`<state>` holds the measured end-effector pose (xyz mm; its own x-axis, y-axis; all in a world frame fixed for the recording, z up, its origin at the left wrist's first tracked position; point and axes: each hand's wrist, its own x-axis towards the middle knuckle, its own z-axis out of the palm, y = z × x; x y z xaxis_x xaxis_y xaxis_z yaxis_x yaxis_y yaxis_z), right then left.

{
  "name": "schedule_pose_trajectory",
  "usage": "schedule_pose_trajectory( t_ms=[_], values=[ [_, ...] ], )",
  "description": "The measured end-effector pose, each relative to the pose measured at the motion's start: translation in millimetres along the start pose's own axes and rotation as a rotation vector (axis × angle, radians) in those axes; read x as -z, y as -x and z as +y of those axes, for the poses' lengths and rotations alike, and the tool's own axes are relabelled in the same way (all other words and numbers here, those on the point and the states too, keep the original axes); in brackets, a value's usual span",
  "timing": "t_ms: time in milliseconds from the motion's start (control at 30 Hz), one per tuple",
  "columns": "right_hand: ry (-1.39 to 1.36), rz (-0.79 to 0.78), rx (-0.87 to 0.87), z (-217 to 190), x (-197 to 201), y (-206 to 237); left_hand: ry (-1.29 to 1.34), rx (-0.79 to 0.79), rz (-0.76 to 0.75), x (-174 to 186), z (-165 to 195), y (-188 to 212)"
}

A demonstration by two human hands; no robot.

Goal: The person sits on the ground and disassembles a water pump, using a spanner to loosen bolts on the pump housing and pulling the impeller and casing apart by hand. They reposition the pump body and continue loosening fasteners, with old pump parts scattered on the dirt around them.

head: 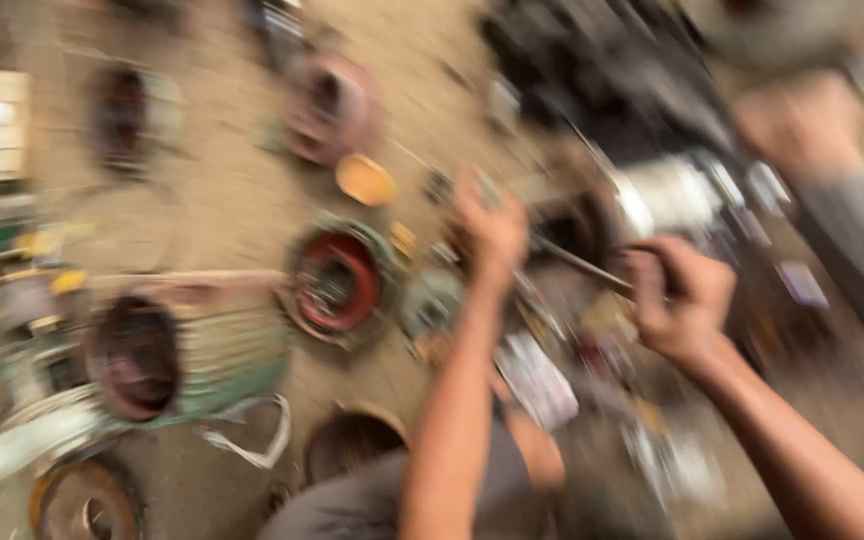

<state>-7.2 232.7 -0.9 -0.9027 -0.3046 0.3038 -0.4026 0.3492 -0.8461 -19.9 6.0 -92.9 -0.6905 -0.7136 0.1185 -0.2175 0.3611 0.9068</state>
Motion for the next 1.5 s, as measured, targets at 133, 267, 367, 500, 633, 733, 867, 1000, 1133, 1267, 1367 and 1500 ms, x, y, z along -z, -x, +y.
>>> schedule_pose_trajectory(
  t_ms=[133,267,367,500,633,733,867,1000,1133,1267,1367,1500],
  values=[
    [-0.054,0.139,0.038,13,-51,-148,-0.227,0.059,0.102,-2,12,-10],
    [0.174,0.054,-0.132,30,-101,-227,-0.326,0.227,0.016,12,41,-19],
    [0.316,-0.122,-0.167,47,-99,-245,-0.289,0.21,0.021,20,57,-19],
    [0.41,-0.623,-0.229,69,-71,-259,-0.262,0.149,0.05,29,65,-22],
    [0.479,-0.724,-0.17,84,-58,-256,-0.266,0.248,0.006,29,66,-20],
    [0.483,-0.585,-0.105,77,-69,-252,-0.34,0.156,0.089,31,69,-21],
    [0.635,-0.584,-0.081,49,-78,-247,-0.285,0.217,0.025,39,75,-21],
    [0.521,-0.6,0.069,29,-41,-206,-0.266,0.246,-0.035,44,77,-21],
    [0.407,-0.675,0.055,34,3,-142,-0.263,0.352,-0.045,42,79,-21],
    [0.539,-0.699,-0.126,42,15,-117,-0.26,0.332,-0.028,41,80,-19],
    [0.572,-0.694,-0.167,43,12,-115,-0.263,0.334,-0.012,44,82,-21],
    [0.596,-0.684,-0.208,47,19,-111,-0.259,0.332,-0.03,48,92,-20]
  ],
)
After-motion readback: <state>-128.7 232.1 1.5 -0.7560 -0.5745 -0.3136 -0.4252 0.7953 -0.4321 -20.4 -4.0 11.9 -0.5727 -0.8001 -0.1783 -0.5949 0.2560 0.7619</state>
